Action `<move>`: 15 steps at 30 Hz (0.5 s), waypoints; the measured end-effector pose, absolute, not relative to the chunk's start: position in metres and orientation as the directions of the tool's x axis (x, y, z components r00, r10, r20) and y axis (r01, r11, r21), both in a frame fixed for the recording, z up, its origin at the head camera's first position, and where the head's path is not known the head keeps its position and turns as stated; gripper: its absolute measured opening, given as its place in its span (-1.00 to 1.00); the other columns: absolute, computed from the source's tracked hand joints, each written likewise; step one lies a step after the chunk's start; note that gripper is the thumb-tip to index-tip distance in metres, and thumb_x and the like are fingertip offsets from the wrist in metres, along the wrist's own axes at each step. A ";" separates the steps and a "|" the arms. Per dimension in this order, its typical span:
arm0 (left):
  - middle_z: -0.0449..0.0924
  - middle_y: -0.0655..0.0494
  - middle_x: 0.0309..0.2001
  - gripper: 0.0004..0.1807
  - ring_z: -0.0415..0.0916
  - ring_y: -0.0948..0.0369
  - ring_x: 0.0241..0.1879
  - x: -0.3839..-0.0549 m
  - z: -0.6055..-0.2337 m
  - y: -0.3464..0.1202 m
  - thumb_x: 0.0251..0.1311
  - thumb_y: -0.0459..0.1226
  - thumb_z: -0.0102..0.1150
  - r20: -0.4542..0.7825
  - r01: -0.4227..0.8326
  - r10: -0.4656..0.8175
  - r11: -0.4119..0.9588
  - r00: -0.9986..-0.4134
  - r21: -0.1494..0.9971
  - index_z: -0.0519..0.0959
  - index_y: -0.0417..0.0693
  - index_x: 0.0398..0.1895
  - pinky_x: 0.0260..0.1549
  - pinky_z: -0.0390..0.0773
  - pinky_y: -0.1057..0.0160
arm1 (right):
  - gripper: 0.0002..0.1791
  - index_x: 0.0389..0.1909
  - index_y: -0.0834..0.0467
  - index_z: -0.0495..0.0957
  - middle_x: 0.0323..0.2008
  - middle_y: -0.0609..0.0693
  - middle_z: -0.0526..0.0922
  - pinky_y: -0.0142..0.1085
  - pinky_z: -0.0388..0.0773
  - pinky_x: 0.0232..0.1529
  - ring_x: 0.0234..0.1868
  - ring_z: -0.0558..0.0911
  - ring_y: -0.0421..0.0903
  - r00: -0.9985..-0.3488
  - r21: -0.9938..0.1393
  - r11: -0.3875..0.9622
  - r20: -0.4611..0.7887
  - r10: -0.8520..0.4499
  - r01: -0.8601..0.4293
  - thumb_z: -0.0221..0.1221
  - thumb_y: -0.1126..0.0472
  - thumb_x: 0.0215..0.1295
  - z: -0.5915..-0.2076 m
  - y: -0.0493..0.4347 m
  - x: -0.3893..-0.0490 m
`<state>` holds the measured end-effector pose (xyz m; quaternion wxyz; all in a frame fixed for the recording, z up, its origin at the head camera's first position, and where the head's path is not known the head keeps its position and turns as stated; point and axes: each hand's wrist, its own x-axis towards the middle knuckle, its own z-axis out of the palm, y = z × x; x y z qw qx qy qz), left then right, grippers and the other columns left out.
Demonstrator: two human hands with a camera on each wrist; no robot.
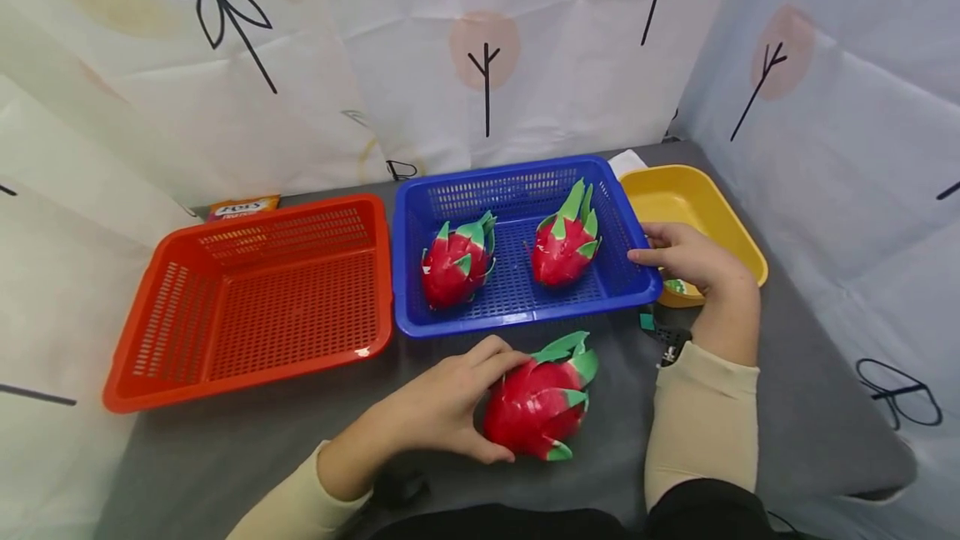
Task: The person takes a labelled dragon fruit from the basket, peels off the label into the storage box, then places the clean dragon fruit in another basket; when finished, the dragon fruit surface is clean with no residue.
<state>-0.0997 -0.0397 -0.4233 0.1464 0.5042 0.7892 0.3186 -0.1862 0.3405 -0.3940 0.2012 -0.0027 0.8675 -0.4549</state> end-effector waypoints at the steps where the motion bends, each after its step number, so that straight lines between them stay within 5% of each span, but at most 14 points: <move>1: 0.36 0.18 0.16 -0.01 0.44 0.38 0.10 -0.099 -0.421 -0.040 -0.07 0.01 0.63 0.093 0.697 0.894 0.272 -0.438 0.664 0.33 -0.04 0.43 0.01 0.51 0.51 | -0.26 0.55 0.37 0.09 0.26 0.41 0.49 -0.02 0.62 0.10 0.09 0.68 0.17 -0.919 -0.793 0.583 -0.346 -0.191 0.178 0.10 0.07 0.58 -0.393 0.342 -0.185; 8: 0.35 0.20 0.21 0.00 0.39 0.41 0.17 -0.093 -0.404 -0.046 -0.06 -0.05 0.64 0.144 0.643 0.907 0.162 -0.397 0.748 0.30 0.01 0.46 0.00 0.52 0.51 | -0.28 0.55 0.37 0.10 0.28 0.39 0.49 -0.01 0.60 0.13 0.09 0.68 0.11 -0.918 -0.795 0.581 -0.346 -0.196 0.176 0.07 0.07 0.59 -0.391 0.345 -0.184; 15: 0.39 0.12 0.18 0.02 0.41 0.30 0.16 -0.094 -0.386 -0.061 -0.10 -0.12 0.68 0.314 0.625 0.836 0.044 -0.450 0.780 0.31 -0.02 0.46 -0.04 0.60 0.41 | -0.28 0.54 0.36 0.15 0.25 0.39 0.52 -0.18 0.66 0.04 0.05 0.71 0.11 -0.922 -0.820 0.546 -0.328 -0.207 0.170 0.11 0.05 0.57 -0.393 0.343 -0.183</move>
